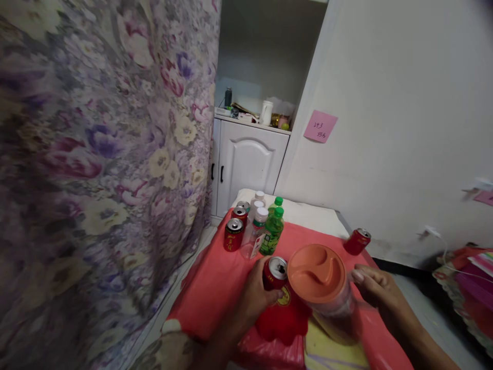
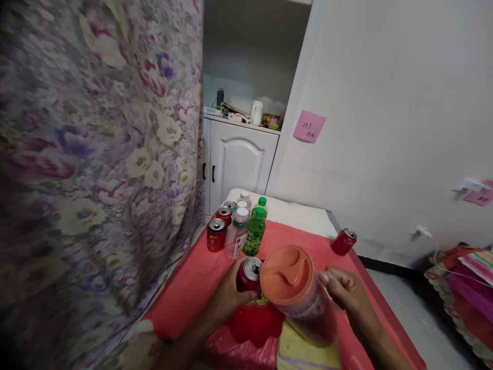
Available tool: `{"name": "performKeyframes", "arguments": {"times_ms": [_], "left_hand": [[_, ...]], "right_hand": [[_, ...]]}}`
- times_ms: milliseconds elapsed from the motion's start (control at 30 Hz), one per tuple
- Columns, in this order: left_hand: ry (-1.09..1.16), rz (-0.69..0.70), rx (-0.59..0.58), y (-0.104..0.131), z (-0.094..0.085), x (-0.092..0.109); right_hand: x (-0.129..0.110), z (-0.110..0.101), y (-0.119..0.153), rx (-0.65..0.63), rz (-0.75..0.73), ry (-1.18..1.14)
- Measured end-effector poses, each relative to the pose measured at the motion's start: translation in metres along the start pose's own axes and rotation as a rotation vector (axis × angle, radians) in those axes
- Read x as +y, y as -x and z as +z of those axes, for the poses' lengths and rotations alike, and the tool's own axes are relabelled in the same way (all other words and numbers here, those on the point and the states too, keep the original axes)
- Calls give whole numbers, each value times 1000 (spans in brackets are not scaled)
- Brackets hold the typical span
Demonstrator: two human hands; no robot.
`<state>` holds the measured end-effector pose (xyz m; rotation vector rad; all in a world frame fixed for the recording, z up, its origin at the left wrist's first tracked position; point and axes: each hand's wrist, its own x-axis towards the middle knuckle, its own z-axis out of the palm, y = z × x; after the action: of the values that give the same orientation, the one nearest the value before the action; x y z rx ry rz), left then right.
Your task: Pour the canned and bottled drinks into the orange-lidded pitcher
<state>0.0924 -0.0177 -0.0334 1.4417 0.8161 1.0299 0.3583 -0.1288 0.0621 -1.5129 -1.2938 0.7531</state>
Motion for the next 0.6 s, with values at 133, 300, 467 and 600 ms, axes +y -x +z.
{"name": "performKeyframes", "arguments": {"times_ms": [133, 300, 467, 600], "left_hand": [[-9, -7, -5, 1, -1, -1], [-4, -13, -4, 2, -1, 2], [-20, -26, 11, 2, 0, 8], [-2, -13, 2, 3, 0, 6]], "right_hand": [[0, 0, 0, -1, 9, -7], [-2, 0, 1, -3, 11, 10], [-7, 2, 1, -7, 12, 20], [-10, 4, 2, 11, 12, 19]]}}
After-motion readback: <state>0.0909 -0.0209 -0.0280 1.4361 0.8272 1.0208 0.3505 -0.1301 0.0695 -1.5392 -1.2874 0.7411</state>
